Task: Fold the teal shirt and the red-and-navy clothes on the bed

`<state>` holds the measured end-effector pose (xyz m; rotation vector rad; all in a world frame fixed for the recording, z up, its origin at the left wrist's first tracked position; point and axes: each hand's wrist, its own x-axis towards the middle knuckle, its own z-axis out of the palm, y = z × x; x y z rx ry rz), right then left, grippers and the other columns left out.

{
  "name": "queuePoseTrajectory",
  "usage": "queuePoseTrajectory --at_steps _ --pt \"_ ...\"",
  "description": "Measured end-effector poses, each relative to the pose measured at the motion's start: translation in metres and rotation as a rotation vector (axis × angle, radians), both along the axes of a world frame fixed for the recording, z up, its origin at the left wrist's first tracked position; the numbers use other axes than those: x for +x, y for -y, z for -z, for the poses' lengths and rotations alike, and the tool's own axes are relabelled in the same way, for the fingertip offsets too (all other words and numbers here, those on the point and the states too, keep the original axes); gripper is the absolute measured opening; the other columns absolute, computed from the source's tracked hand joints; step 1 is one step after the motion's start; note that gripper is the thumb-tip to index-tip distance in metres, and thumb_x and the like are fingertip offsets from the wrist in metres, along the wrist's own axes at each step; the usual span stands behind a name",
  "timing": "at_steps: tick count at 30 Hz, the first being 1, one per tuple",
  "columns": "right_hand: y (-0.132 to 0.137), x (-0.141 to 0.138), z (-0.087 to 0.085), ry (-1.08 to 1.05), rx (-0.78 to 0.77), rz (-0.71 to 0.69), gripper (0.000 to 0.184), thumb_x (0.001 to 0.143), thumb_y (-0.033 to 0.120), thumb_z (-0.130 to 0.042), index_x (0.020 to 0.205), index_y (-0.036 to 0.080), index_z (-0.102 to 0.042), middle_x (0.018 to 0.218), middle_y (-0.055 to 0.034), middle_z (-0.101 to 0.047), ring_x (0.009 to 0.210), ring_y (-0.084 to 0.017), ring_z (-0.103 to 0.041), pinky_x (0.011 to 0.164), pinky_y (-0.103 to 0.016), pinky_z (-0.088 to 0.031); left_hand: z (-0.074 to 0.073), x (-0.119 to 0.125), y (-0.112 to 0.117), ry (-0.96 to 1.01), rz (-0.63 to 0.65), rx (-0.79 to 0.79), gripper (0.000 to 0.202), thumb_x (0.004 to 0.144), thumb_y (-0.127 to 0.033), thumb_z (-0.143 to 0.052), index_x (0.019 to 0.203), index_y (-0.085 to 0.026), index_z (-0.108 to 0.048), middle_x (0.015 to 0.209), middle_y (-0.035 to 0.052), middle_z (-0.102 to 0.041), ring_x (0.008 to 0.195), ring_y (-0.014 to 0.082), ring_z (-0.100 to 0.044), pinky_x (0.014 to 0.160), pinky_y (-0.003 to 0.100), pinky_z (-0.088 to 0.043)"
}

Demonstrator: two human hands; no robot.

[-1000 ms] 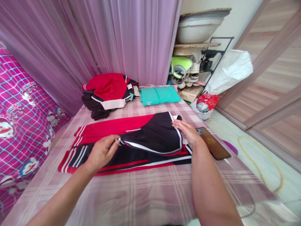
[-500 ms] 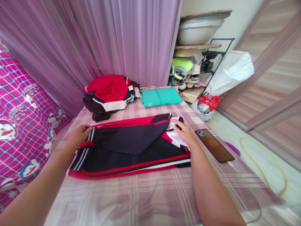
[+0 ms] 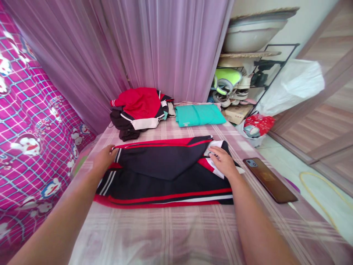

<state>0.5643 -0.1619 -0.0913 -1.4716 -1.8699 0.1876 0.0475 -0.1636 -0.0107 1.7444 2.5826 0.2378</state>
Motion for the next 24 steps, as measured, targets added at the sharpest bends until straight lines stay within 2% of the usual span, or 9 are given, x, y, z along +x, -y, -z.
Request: queuePoseTrajectory --at_steps 2,4,7,8,11,14,17,20,24 --pt "-0.002 -0.002 -0.005 0.022 0.067 -0.002 0.036 0.086 0.031 -0.050 0.110 0.021 -0.075 0.117 -0.0110 -0.073 0.112 -0.028 -0.065 0.102 -0.047 -0.050 0.000 0.003 0.003 -0.071 0.067 0.087 0.053 0.094 -0.043 -0.037 0.133 -0.013 -0.059 0.129 0.0174 -0.065 0.116 0.0308 -0.062 0.097 0.041 -0.049" --pt "-0.002 -0.017 -0.016 0.046 0.095 0.013 0.037 0.088 0.030 -0.049 0.115 0.020 -0.072 0.119 -0.0115 -0.072 0.112 -0.028 -0.065 0.102 -0.048 -0.049 0.001 0.015 0.003 -0.132 0.215 0.157 0.052 0.095 -0.042 -0.036 0.132 -0.014 -0.061 0.132 0.0155 -0.064 0.120 0.0288 -0.060 0.103 0.041 -0.045" --pt "-0.001 -0.070 -0.041 0.088 0.049 -0.035 0.041 0.093 0.032 -0.045 0.126 0.018 -0.066 0.130 -0.0130 -0.066 0.122 -0.028 -0.059 0.109 -0.049 -0.041 0.012 0.044 -0.002 -0.142 0.457 0.094 0.051 0.098 -0.043 -0.033 0.133 -0.018 -0.061 0.137 0.0115 -0.061 0.129 0.0256 -0.054 0.111 0.041 -0.039" --pt "0.001 -0.094 -0.047 0.108 0.004 -0.091 0.043 0.095 0.032 -0.043 0.131 0.019 -0.063 0.135 -0.0123 -0.064 0.126 -0.026 -0.056 0.110 -0.048 -0.039 0.018 0.055 -0.004 -0.146 0.478 0.043 0.052 0.098 -0.044 -0.033 0.136 -0.019 -0.059 0.142 0.0112 -0.058 0.134 0.0263 -0.050 0.114 0.044 -0.036" --pt "0.001 -0.166 -0.056 0.248 -0.166 -0.338 0.047 0.100 0.039 -0.038 0.143 0.025 -0.051 0.151 -0.0083 -0.049 0.140 -0.024 -0.042 0.117 -0.051 -0.027 0.037 0.076 -0.007 -0.190 0.389 -0.074 0.057 0.097 -0.050 -0.035 0.147 -0.025 -0.046 0.158 0.0104 -0.039 0.146 0.0320 -0.033 0.116 0.061 -0.025" --pt "-0.007 -0.201 -0.050 0.407 -0.313 -0.404 0.054 0.101 0.047 -0.034 0.150 0.025 -0.042 0.160 -0.0101 -0.034 0.148 -0.025 -0.028 0.120 -0.057 -0.014 0.047 0.082 -0.006 -0.220 0.352 -0.099 0.060 0.097 -0.055 -0.032 0.152 -0.030 -0.037 0.162 0.0087 -0.031 0.149 0.0325 -0.025 0.115 0.068 -0.018" --pt "-0.022 -0.182 -0.041 0.497 -0.407 -0.280 0.059 0.101 0.052 -0.028 0.152 0.025 -0.038 0.163 -0.0101 -0.027 0.151 -0.026 -0.020 0.120 -0.058 -0.006 0.047 0.080 -0.004 -0.221 0.354 -0.117 0.062 0.097 -0.056 -0.029 0.152 -0.029 -0.036 0.162 0.0083 -0.030 0.149 0.0316 -0.025 0.116 0.067 -0.017" --pt "-0.034 -0.129 -0.033 0.545 -0.484 -0.089 0.062 0.101 0.056 -0.022 0.155 0.027 -0.032 0.164 -0.0083 -0.024 0.151 -0.024 -0.018 0.120 -0.056 -0.007 0.044 0.080 -0.003 -0.217 0.341 -0.139 0.064 0.097 -0.057 -0.028 0.153 -0.028 -0.034 0.163 0.0083 -0.028 0.150 0.0310 -0.023 0.116 0.067 -0.016" --pt "-0.041 -0.062 -0.028 0.624 -0.528 0.136 0.060 0.103 0.049 -0.019 0.156 0.023 -0.031 0.164 -0.0082 -0.024 0.151 -0.022 -0.019 0.121 -0.049 -0.011 0.044 0.082 -0.003 -0.197 0.343 -0.131 0.065 0.097 -0.058 -0.027 0.153 -0.027 -0.034 0.163 0.0083 -0.028 0.150 0.0315 -0.022 0.116 0.068 -0.015"
